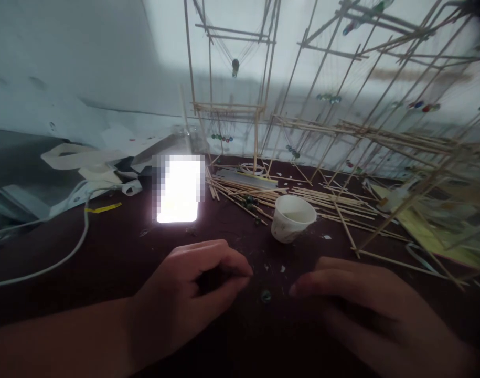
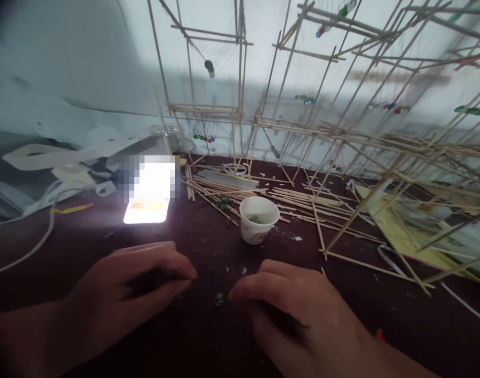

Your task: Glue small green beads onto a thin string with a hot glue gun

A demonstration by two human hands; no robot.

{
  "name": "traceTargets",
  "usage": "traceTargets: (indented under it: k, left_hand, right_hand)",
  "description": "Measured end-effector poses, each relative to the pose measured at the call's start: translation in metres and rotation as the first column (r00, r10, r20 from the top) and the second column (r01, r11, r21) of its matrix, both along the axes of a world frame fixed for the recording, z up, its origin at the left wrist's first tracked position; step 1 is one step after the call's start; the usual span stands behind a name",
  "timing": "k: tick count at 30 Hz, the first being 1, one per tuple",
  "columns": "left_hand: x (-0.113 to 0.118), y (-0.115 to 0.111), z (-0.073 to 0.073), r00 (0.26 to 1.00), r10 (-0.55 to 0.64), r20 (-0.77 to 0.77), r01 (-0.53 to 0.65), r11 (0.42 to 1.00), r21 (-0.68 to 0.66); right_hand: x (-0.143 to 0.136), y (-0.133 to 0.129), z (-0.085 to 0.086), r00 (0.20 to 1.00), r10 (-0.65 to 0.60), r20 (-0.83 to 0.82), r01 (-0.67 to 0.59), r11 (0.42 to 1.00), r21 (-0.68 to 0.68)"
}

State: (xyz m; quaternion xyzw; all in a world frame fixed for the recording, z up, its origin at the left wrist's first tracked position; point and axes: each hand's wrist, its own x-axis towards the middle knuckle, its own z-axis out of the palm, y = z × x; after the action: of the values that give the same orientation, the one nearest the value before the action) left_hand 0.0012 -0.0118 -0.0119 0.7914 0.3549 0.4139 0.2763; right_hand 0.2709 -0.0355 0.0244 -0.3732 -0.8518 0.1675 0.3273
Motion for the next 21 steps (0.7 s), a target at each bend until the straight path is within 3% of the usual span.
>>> traceTargets:
  k: [3, 10, 16, 21]
  left_hand:
    - [-0.004, 0.000, -0.002, 0.996, -0.043, -0.077, 0.053, 0.991, 0.122]
    - [-0.012, 0.001, -0.003, 0.943, -0.076, -0.324, 0.164, 0.953, 0.255]
    - [-0.005, 0.003, -0.009, 0.945, -0.089, -0.314, 0.177, 0.948, 0.265]
    - [0.001, 0.003, -0.010, 0.947, -0.076, -0.314, 0.155, 0.960, 0.235]
  right_hand:
    - [0.001, -0.002, 0.000, 0.999, 0.001, 0.044, -0.003, 0.999, 0.041]
    - [0.005, -0.006, -0.005, 0.986, 0.007, 0.164, -0.021, 0.996, 0.083]
    - [0.004, -0.008, -0.011, 0.948, -0.056, 0.313, 0.023, 0.994, 0.105]
    - [0.003, -0.007, -0.020, 0.928, -0.107, 0.357, 0.024, 0.973, 0.229]
